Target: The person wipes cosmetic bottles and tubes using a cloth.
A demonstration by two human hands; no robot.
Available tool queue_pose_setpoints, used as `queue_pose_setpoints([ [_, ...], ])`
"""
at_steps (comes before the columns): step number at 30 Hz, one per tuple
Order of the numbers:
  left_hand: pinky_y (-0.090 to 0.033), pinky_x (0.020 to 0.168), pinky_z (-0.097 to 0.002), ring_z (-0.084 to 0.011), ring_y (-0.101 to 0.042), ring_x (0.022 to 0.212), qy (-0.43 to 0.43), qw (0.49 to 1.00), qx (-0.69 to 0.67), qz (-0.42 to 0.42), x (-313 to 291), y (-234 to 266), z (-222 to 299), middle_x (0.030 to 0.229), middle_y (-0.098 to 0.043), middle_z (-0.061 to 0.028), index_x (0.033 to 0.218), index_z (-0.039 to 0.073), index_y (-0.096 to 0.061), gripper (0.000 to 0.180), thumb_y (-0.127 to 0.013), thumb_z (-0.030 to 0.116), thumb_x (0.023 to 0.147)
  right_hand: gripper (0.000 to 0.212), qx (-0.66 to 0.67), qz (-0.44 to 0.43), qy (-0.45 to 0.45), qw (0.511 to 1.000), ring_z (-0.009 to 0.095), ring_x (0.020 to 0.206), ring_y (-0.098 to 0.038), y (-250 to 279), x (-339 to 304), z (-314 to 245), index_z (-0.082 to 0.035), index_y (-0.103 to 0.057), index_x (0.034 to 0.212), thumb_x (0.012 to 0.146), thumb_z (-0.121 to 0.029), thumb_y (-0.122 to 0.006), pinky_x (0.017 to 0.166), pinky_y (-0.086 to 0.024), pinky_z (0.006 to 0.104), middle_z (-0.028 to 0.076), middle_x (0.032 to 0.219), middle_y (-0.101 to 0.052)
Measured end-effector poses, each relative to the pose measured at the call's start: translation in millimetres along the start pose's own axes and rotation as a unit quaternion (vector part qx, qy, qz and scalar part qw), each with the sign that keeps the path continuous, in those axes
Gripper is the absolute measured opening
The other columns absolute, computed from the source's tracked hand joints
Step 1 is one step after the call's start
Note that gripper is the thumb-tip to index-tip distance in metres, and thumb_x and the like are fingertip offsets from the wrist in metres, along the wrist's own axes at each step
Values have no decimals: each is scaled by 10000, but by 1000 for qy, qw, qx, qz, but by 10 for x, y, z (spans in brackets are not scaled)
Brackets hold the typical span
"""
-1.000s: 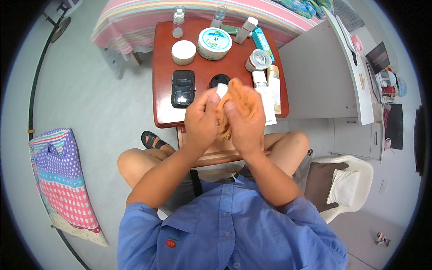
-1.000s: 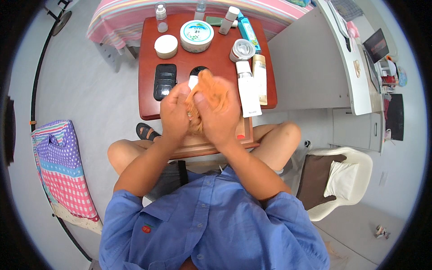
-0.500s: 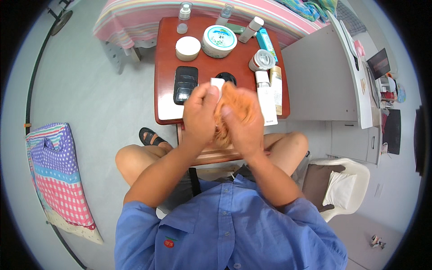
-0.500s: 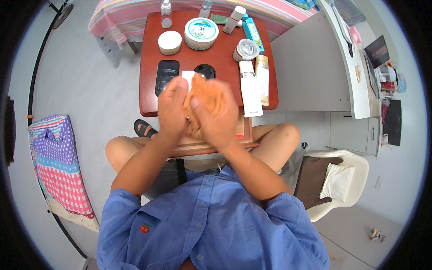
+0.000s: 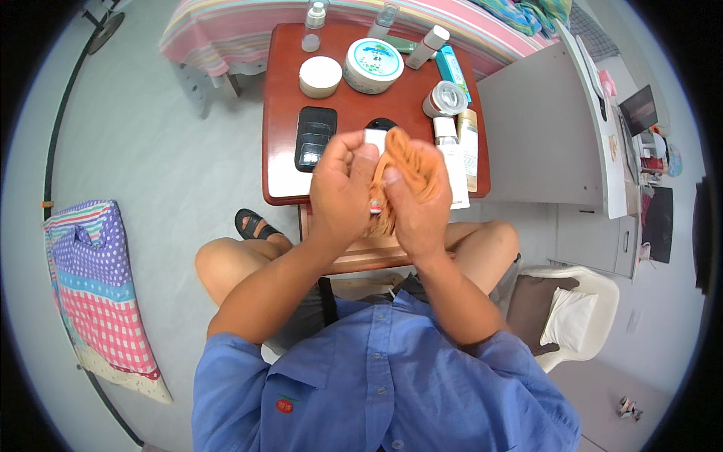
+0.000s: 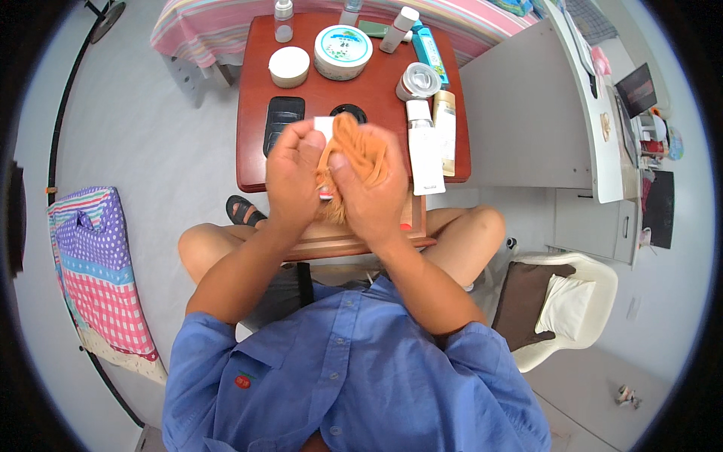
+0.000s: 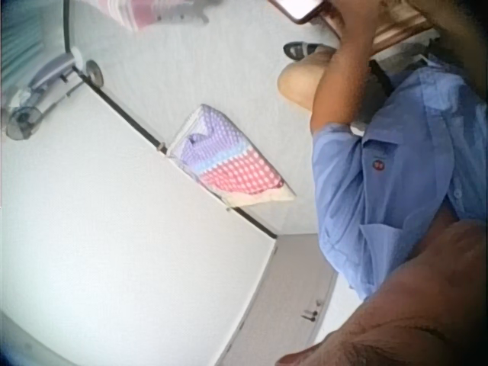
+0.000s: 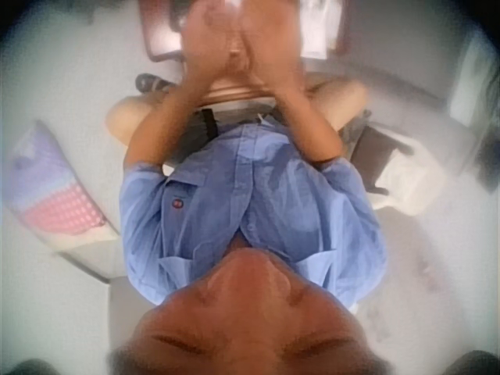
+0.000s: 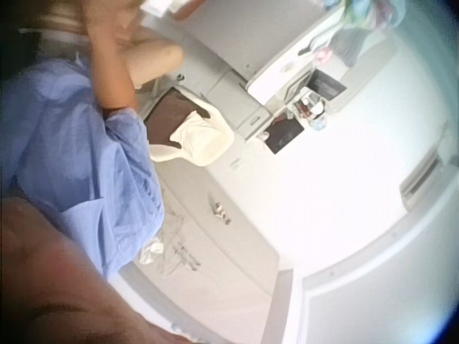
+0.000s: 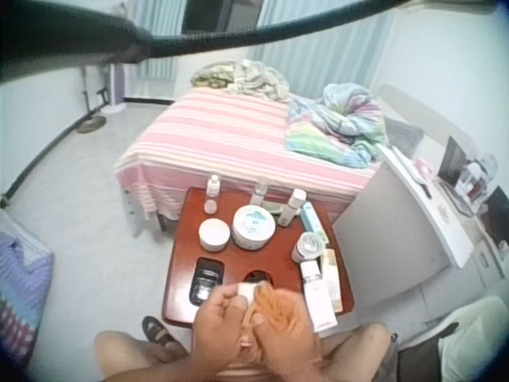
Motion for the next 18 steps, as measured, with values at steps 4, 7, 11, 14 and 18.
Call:
queue_pose_setpoints([
  [4, -538, 754, -251, -82, -622, 833, -106, 989, -94, 31, 88, 146, 249, 1031, -654, -65, 1229, -34, -540, 266, -595, 146, 1041, 366, 175, -15, -135, 975, 156, 1021, -645, -63, -122, 303, 13, -518, 1293, 982, -114, -662, 897, -546, 312, 102, 1147, -647],
  [7, -556, 815, -273, -112, -643, 931, -142, 990, -6, -5, 8, 98, 255, 1124, -638, -92, 1239, -16, -553, 323, -695, 60, 959, 339, 373, -12, -245, 895, 208, 1045, -670, -48, -73, 486, 4, -527, 1307, 1011, -139, -610, 921, -569, 360, 123, 1183, -655],
  [11, -545, 878, -292, -147, -647, 1019, -195, 965, 163, -70, -52, -99, 370, 1150, -645, -97, 1224, 18, -592, 388, -758, 4, 873, 342, 464, -38, -265, 844, 237, 1082, -678, 15, -32, 509, -5, -532, 1316, 1018, -158, -597, 948, -578, 395, 134, 1221, -653],
  [14, -536, 867, -302, -176, -648, 1007, -206, 959, 175, -86, -49, -166, 384, 1146, -657, -111, 1222, 22, -598, 378, -755, 36, 879, 332, 443, -29, -248, 861, 229, 1076, -682, 33, -99, 480, 0, -550, 1298, 992, -108, -622, 953, -573, 375, 123, 1198, -663],
  [18, -529, 836, -293, -162, -644, 986, -311, 910, 261, -80, -129, -171, 482, 1145, -661, -110, 1254, 12, -592, 354, -710, 88, 929, 319, 352, -13, -261, 899, 184, 1048, -680, -67, -231, 459, 19, -575, 1254, 949, -22, -654, 929, -564, 327, 105, 1156, -678],
])
Point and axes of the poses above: each hand's wrist, its own x-axis towards the middle knuckle, its own y-axis out of the back of the hand, z = x × y, the point moved 8 cm from there along x, towards the middle knuckle
